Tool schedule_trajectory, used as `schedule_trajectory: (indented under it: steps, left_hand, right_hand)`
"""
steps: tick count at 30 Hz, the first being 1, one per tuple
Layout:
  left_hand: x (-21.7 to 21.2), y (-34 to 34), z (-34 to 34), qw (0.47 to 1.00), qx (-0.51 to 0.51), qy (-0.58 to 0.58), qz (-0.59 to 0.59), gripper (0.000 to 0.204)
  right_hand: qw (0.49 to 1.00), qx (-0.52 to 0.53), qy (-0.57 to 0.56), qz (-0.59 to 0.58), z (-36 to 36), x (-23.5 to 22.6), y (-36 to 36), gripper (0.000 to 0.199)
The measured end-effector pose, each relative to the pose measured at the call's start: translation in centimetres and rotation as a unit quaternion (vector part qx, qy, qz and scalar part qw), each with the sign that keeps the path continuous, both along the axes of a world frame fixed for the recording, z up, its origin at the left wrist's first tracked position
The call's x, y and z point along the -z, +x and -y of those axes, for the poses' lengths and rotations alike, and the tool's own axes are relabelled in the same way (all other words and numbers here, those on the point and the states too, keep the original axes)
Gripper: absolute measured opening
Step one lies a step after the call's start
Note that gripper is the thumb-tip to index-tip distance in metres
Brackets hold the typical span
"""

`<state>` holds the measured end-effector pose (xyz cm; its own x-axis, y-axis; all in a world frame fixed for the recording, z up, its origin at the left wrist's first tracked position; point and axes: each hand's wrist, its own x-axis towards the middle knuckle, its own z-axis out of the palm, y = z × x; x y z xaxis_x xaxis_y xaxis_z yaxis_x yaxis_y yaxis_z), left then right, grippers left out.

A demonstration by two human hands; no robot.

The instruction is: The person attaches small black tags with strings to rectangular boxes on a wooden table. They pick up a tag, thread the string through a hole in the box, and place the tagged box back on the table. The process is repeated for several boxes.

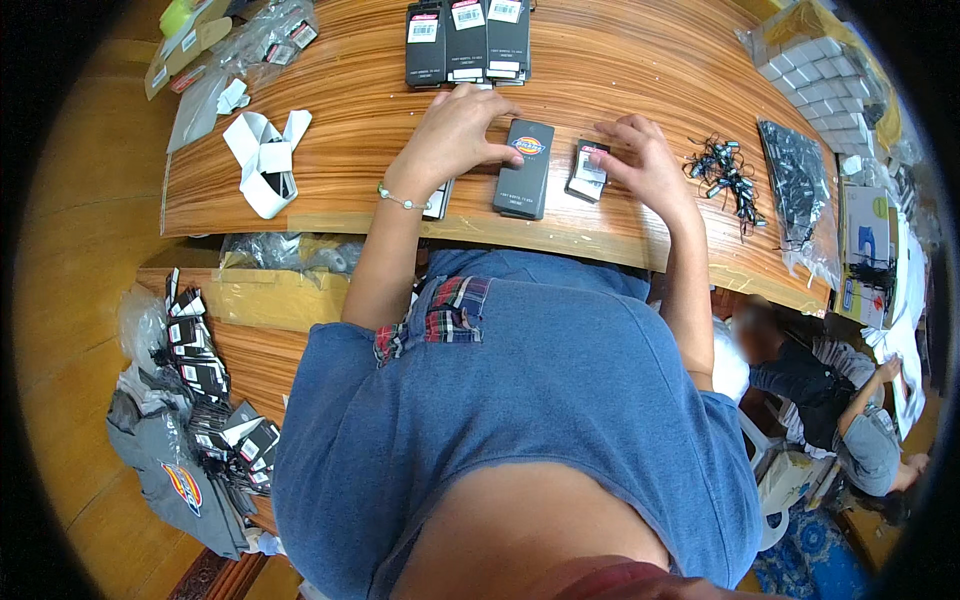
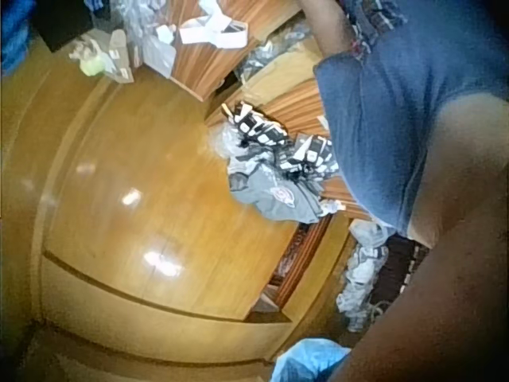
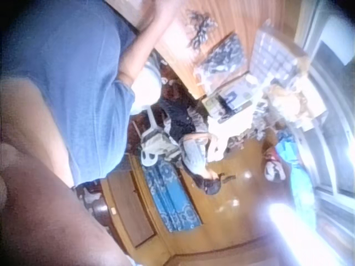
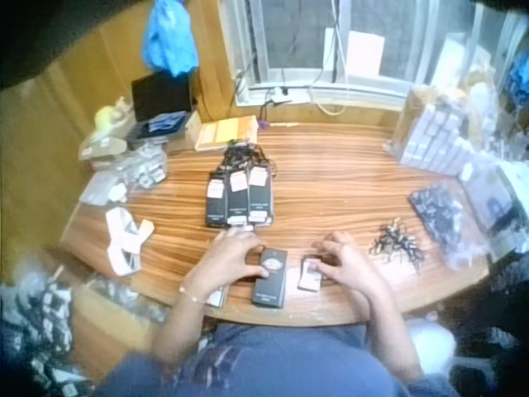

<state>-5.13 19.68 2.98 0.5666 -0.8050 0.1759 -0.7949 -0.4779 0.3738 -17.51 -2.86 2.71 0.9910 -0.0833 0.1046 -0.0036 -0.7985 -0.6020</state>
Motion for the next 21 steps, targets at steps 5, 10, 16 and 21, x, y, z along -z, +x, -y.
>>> schedule_trajectory:
  steps: [5, 10, 16, 21]
  left_hand:
    - [0.5, 0.4, 0.4, 0.998, -0.003, 0.056, -0.029, 0.066]
    - [0.3, 0.3, 0.3, 0.999, 0.011, 0.034, -0.033, 0.064]
    - [-0.8, -0.3, 0.4, 1.000, 0.001, 0.007, -0.023, 0.057]
    - [-0.7, -0.3, 0.1, 0.998, 0.012, -0.038, -0.041, 0.052]
  right_hand:
    - [0.999, -0.022, -0.030, -0.002, 0.4, 1.0, -0.1, 0.036]
    - [0.999, 0.017, 0.045, 0.023, -0.2, 0.7, -0.5, 0.035]
    - [0.981, 0.061, 0.184, -0.004, -0.4, 2.1, -0.5, 0.028]
    - [0.971, 0.077, 0.225, 0.014, -0.5, 2.7, -0.7, 0.027]
